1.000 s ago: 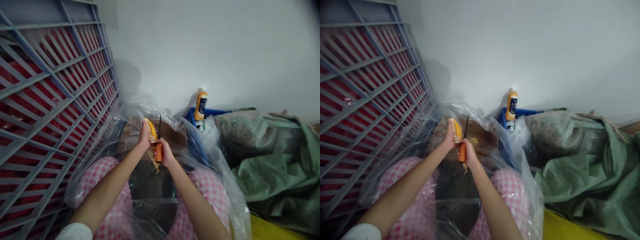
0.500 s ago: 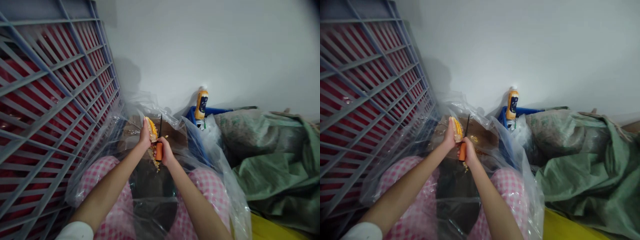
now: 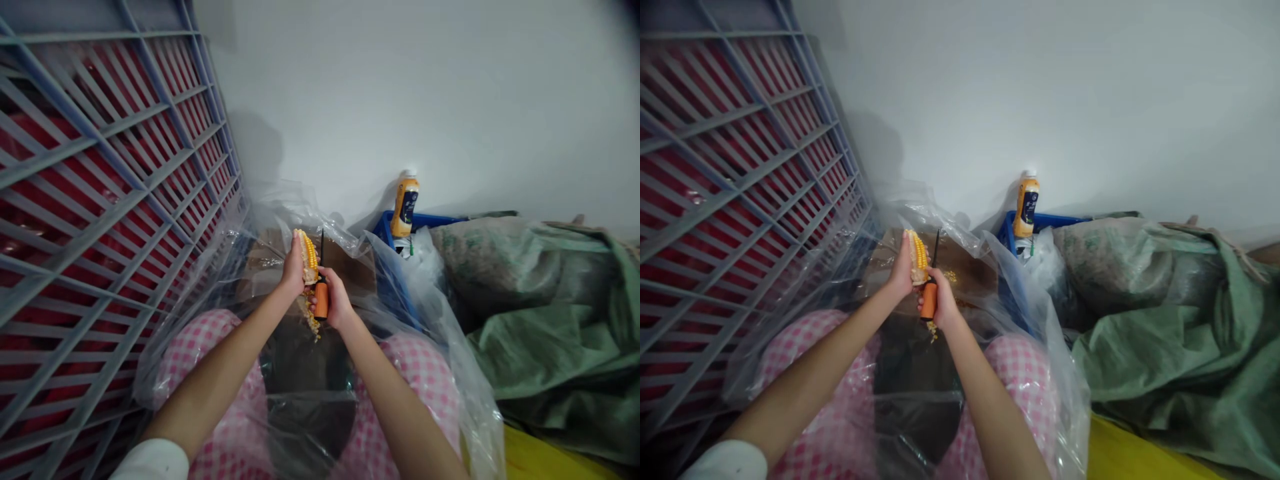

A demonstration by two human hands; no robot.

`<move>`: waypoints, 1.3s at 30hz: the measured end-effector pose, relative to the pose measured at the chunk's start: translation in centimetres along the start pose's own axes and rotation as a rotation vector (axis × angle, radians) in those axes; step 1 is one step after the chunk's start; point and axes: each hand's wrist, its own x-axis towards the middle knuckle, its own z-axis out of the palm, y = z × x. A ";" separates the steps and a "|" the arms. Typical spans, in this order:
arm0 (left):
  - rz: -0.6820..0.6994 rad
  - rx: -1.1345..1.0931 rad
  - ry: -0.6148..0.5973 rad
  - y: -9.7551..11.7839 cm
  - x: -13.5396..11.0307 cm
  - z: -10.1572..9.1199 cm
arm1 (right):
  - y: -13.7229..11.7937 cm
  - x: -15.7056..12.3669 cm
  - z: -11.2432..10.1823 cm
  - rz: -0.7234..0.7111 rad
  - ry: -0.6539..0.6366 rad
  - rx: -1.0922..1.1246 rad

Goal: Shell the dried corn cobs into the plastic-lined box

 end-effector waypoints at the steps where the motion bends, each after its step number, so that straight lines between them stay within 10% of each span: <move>1: 0.005 0.008 0.005 0.0 0.0 0.0 | 0.0 0.0 0.0 -0.002 -0.009 0.007; 26: 0.188 0.114 0.059 -0.3 -0.4 0.0 | 0.3 0.1 0.3 -0.013 0.075 -0.055; 39: 0.029 0.018 0.020 0.5 -0.6 0.2 | 0.0 -0.1 0.2 -0.039 -0.017 -0.018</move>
